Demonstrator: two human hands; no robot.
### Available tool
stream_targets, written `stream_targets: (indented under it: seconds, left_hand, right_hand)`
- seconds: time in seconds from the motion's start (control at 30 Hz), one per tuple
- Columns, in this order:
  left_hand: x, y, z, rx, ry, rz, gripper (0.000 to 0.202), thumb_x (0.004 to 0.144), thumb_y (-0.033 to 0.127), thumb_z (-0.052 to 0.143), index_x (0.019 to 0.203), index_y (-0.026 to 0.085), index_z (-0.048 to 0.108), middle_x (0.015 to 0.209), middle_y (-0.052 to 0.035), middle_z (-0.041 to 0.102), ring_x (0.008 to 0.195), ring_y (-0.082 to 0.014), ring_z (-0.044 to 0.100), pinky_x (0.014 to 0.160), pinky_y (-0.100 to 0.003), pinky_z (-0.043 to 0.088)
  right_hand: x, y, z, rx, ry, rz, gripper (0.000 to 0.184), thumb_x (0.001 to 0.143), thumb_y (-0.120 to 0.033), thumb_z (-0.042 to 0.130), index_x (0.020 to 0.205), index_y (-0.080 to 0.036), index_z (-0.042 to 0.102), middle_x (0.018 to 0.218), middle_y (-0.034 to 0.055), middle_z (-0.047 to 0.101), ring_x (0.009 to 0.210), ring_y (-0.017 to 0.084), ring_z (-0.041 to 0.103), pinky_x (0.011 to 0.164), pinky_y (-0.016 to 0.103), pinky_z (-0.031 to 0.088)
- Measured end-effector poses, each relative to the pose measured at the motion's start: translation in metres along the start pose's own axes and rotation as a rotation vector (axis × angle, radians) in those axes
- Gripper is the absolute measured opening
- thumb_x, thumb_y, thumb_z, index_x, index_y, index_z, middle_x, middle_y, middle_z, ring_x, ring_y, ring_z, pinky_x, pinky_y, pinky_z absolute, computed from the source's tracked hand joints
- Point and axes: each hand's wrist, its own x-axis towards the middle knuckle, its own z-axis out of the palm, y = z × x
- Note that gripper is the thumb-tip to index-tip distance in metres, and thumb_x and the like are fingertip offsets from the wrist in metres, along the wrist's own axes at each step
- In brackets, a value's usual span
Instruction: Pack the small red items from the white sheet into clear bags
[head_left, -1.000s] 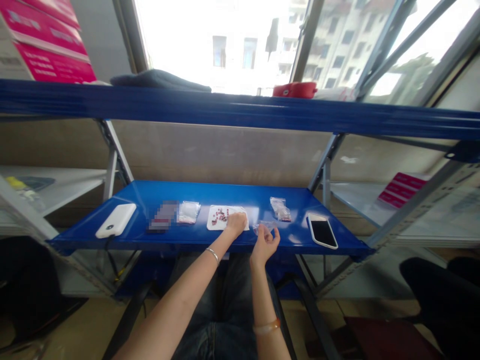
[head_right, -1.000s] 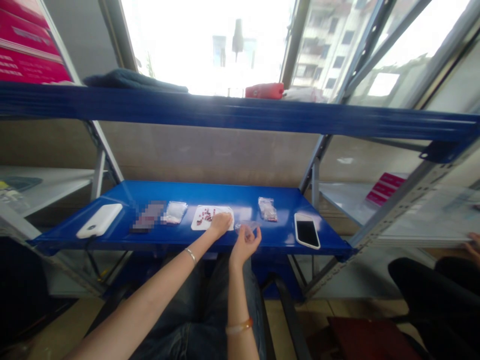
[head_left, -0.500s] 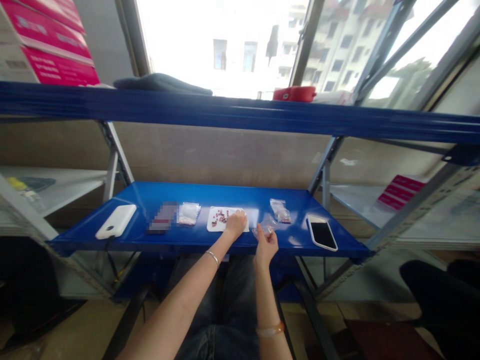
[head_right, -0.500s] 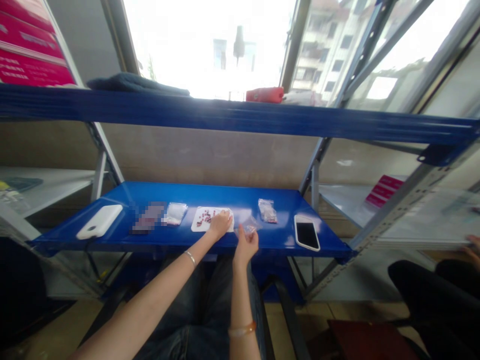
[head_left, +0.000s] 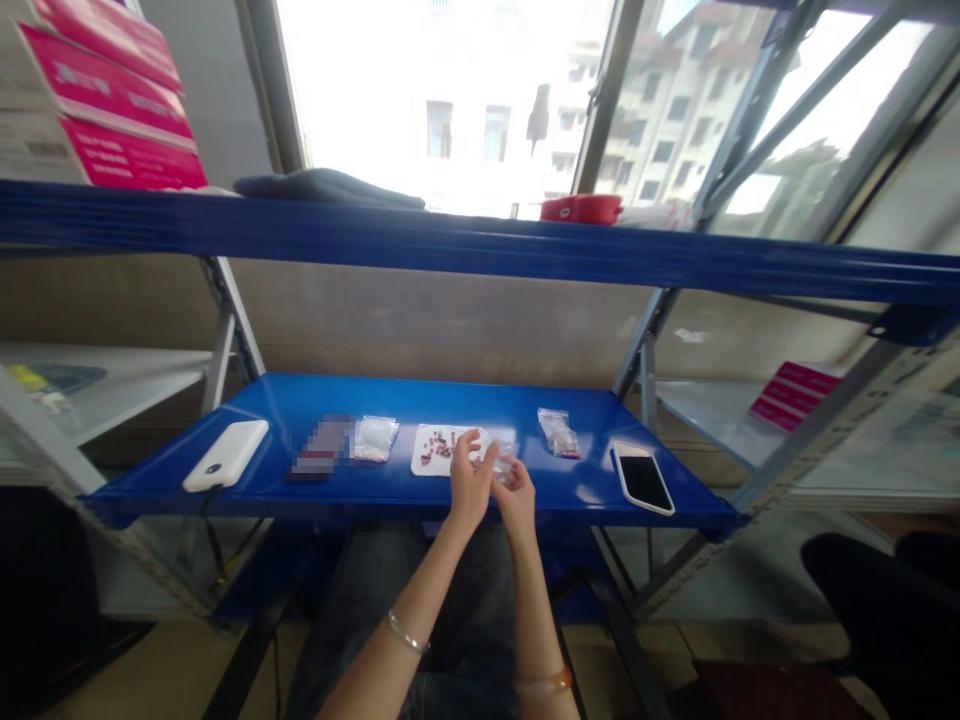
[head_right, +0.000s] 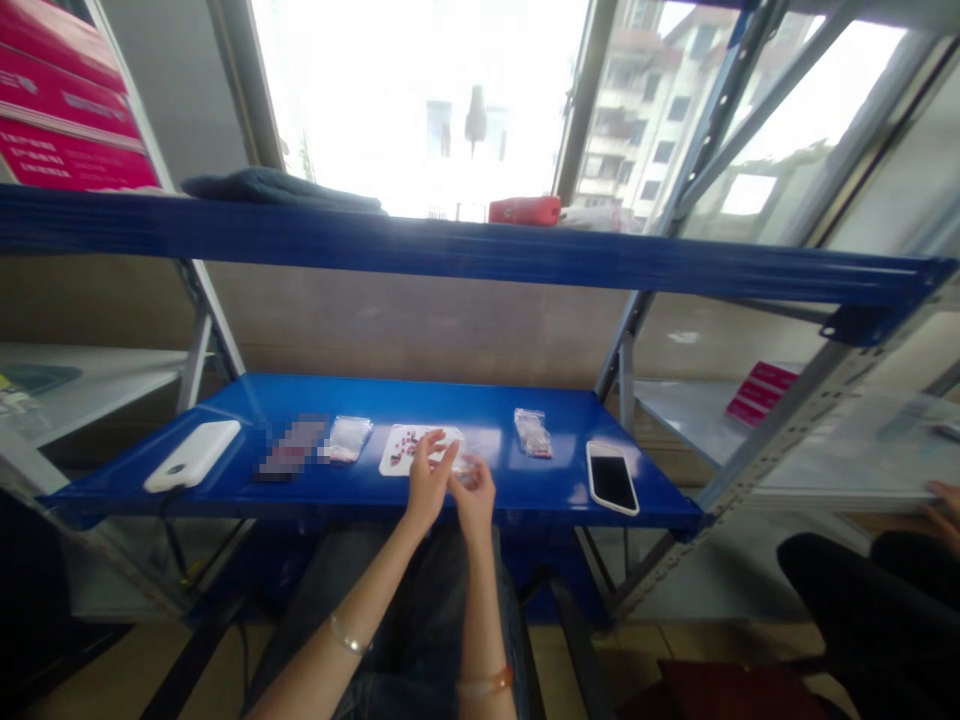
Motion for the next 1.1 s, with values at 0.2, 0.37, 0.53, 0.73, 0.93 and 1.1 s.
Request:
stream_targets:
  seconds: [0.2, 0.37, 0.53, 0.73, 0.93, 1.1]
  left_hand:
    - [-0.004, 0.013, -0.037, -0.220, 0.009, -0.205, 0.023, 0.065, 0.031, 0.071, 0.080, 0.014, 0.067, 0.081, -0.0078, 0.070, 0.083, -0.0209, 0.065, 0.077, -0.029, 0.048]
    - [0.007, 0.018, -0.063, -0.330, 0.140, -0.309, 0.032, 0.056, 0.032, 0.076, 0.080, 0.012, 0.068, 0.074, -0.0078, 0.071, 0.074, -0.0209, 0.067, 0.069, -0.028, 0.049]
    - [0.008, 0.016, -0.072, -0.454, 0.225, -0.316, 0.034, 0.056, 0.033, 0.077, 0.081, 0.012, 0.067, 0.076, -0.0070, 0.072, 0.071, -0.0173, 0.068, 0.066, -0.024, 0.048]
    - [0.009, 0.010, -0.079, -0.386, 0.131, -0.335, 0.045, 0.056, 0.034, 0.079, 0.094, 0.013, 0.064, 0.088, -0.0086, 0.072, 0.075, -0.0171, 0.068, 0.067, -0.025, 0.049]
    - [0.003, 0.011, -0.075, -0.165, -0.232, -0.309, 0.030, 0.060, 0.037, 0.075, 0.075, 0.013, 0.063, 0.067, -0.0054, 0.070, 0.063, -0.0168, 0.066, 0.066, -0.027, 0.049]
    - [0.005, 0.019, -0.085, -0.048, -0.346, -0.232, 0.024, 0.068, 0.037, 0.068, 0.077, 0.015, 0.064, 0.070, -0.0031, 0.069, 0.064, -0.0155, 0.064, 0.066, -0.025, 0.048]
  right_hand:
    - [-0.014, -0.025, 0.005, -0.053, -0.359, 0.047, 0.048, 0.053, -0.031, 0.078, 0.095, -0.014, 0.062, 0.071, 0.0009, 0.066, 0.059, 0.014, 0.060, 0.054, 0.024, 0.048]
    - [-0.019, -0.034, 0.002, -0.087, -0.552, 0.219, 0.034, 0.065, -0.043, 0.071, 0.083, -0.014, 0.066, 0.070, 0.0046, 0.067, 0.054, 0.012, 0.058, 0.045, 0.020, 0.039]
    - [-0.020, -0.034, 0.007, -0.097, -0.558, 0.214, 0.030, 0.065, -0.043, 0.072, 0.076, -0.015, 0.068, 0.068, 0.0050, 0.069, 0.058, 0.014, 0.061, 0.048, 0.021, 0.039]
    - [-0.018, -0.027, 0.017, -0.051, -0.298, 0.173, 0.033, 0.062, -0.045, 0.073, 0.074, -0.015, 0.068, 0.068, 0.0065, 0.070, 0.057, 0.017, 0.063, 0.047, 0.023, 0.040]
    - [-0.014, -0.027, 0.017, 0.038, -0.080, 0.158, 0.033, 0.059, -0.043, 0.076, 0.075, -0.016, 0.066, 0.079, 0.0079, 0.072, 0.075, 0.022, 0.066, 0.054, 0.025, 0.045]
    - [-0.018, -0.037, 0.013, 0.099, -0.221, 0.198, 0.032, 0.062, -0.041, 0.075, 0.081, -0.017, 0.068, 0.087, 0.0072, 0.071, 0.084, 0.023, 0.065, 0.062, 0.027, 0.048]
